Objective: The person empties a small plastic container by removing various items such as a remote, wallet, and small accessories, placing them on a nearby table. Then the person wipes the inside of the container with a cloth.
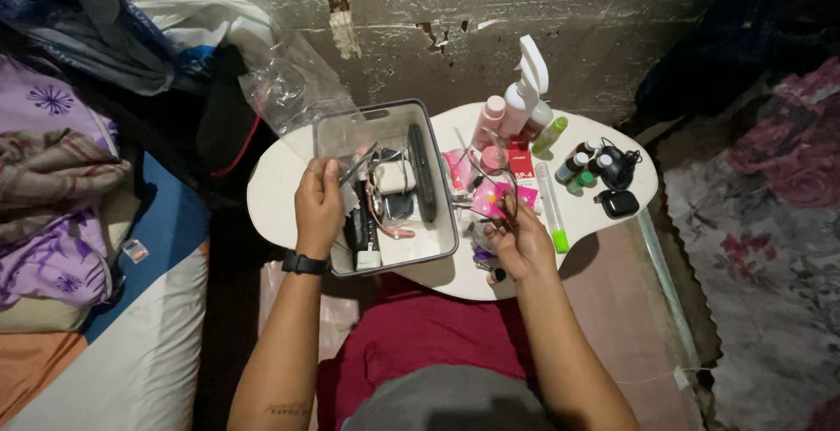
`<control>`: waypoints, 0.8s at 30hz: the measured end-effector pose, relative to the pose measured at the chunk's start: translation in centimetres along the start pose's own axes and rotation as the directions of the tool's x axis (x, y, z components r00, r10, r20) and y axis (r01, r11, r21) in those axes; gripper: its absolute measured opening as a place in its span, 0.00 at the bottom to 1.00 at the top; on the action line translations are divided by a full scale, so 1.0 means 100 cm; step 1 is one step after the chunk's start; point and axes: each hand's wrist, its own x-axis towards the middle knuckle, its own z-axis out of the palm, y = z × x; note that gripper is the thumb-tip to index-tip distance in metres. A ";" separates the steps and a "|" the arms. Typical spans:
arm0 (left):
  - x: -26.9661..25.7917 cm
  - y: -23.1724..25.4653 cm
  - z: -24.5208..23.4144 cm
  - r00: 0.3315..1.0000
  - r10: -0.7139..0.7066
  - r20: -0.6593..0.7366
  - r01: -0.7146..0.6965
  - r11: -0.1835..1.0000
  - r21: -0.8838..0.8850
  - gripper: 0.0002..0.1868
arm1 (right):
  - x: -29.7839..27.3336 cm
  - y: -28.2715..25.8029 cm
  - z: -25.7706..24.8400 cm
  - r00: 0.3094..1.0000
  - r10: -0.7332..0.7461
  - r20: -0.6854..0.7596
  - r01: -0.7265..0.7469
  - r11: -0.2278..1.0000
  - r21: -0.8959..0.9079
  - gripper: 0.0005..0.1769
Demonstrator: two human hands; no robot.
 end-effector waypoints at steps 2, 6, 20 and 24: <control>0.001 0.002 -0.001 1.000 -0.002 -0.003 0.002 1.000 0.005 0.15 | 0.002 0.002 -0.001 0.999 -0.016 0.035 0.015 1.000 0.011 0.10; 0.002 0.003 0.000 0.999 -0.032 -0.008 0.033 0.999 0.037 0.15 | 0.003 -0.002 -0.004 0.998 -0.062 0.034 0.062 0.998 -0.008 0.09; 0.001 -0.011 0.002 1.000 -0.028 0.005 0.029 0.998 -0.053 0.14 | -0.009 -0.063 -0.025 0.934 -0.332 -0.131 0.328 0.943 -0.054 0.10; 0.001 -0.008 0.001 1.000 -0.022 -0.002 0.022 0.999 -0.024 0.15 | -0.024 -0.049 -0.014 0.866 -0.460 -0.195 0.393 0.868 -0.305 0.09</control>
